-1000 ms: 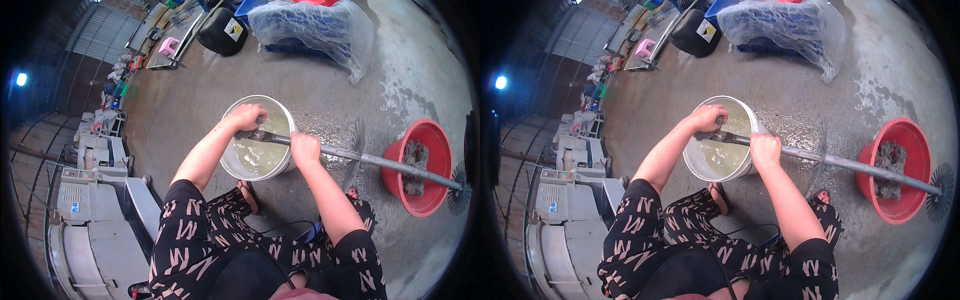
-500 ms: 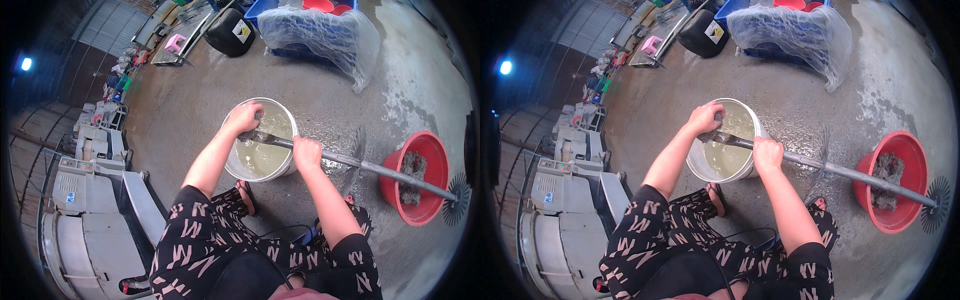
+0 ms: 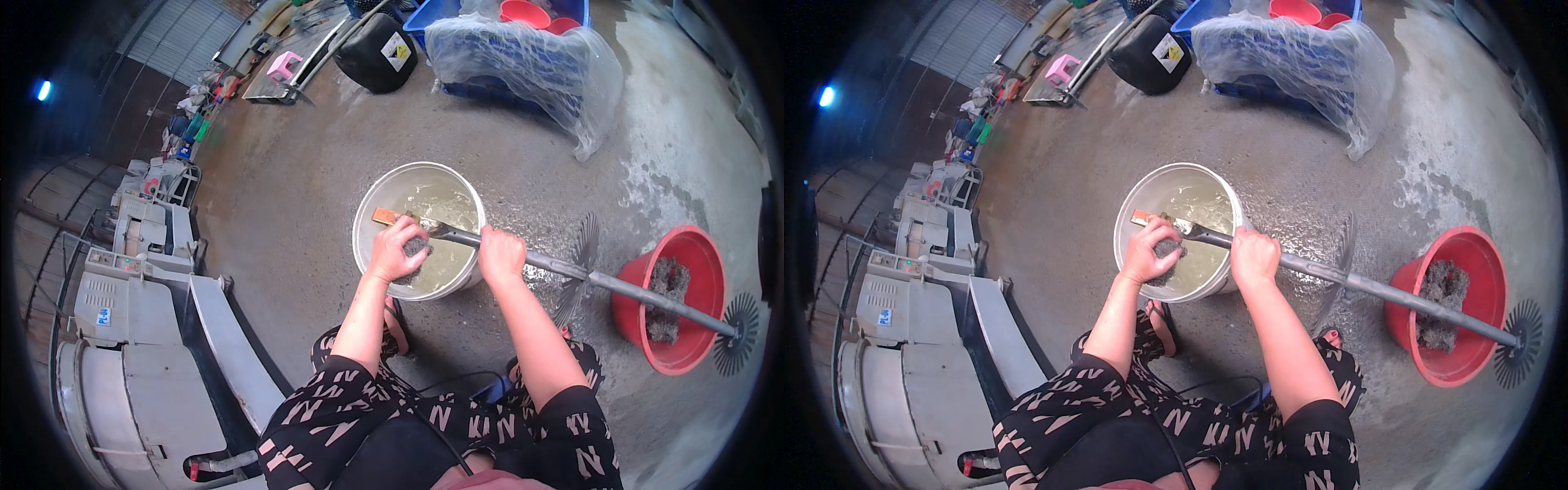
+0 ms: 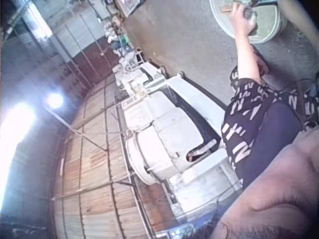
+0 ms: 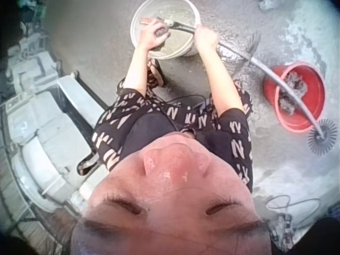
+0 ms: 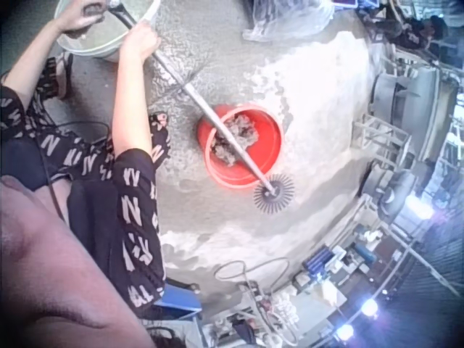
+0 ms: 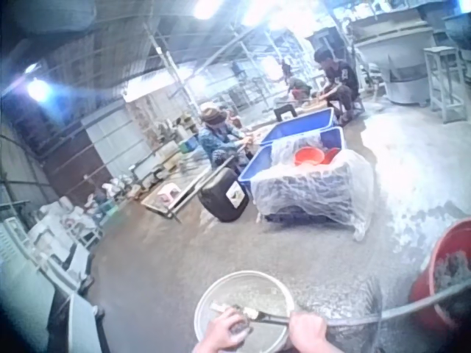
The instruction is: The person sits on a small stool and scrubs the bristles of a mop head with a steel wool pad while rinsing it in a white bucket of water. They repeatedly dip the mop head into the bucket and scrub it, then transfer the cleaned mop head to a red bucket.
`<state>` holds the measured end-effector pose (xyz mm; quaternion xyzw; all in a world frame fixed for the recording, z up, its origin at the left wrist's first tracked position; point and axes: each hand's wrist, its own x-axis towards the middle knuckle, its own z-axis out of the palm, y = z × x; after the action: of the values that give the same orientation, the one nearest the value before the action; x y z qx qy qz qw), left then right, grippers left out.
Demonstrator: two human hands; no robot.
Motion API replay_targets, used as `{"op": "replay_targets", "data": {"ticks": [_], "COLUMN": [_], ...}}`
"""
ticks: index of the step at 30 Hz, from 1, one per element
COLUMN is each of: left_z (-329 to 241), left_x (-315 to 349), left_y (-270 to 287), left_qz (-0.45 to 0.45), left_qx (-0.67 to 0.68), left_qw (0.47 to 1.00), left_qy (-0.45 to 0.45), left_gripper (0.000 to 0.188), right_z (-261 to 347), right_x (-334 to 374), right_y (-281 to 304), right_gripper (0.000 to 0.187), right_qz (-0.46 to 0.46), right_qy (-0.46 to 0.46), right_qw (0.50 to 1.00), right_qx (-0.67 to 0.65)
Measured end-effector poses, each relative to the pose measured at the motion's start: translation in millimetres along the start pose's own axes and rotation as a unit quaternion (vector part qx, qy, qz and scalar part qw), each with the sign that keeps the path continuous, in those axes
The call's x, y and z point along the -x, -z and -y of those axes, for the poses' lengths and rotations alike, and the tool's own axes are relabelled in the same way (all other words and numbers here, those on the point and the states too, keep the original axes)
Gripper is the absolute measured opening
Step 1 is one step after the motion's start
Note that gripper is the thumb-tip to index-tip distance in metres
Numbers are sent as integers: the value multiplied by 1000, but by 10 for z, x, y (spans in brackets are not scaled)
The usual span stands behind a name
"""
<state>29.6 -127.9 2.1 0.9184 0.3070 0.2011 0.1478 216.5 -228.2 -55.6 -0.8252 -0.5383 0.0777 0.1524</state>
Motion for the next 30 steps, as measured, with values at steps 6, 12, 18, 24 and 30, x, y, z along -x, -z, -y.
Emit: {"op": "replay_targets", "data": {"ticks": [6,12,18,24,30], "left_z": [-27,-125,-401,-405,82], "left_x": [233,181,72,156,216], "left_y": [-123,-452,-380,-418,-958], "left_qz": [-183,-379,-307,-322,-392], "left_qx": [-10,63,111,137,285], "left_qw": [982,903,943,907,786], "left_qy": [48,191,64,234,383], "left_gripper": [20,30,33,40,50], "right_z": [-18,-13,12,62,142], "right_x": [-11,2,-7,-10,30], "right_y": [-37,-27,43,240,310], "right_gripper": [15,12,11,26,32], "right_qz": [-8,-23,-16,40,77], "right_qy": [5,13,12,-10,-6], "right_qw": [1000,1000,1000,999,997], "right_qx": [-2,2,16,4,1]}}
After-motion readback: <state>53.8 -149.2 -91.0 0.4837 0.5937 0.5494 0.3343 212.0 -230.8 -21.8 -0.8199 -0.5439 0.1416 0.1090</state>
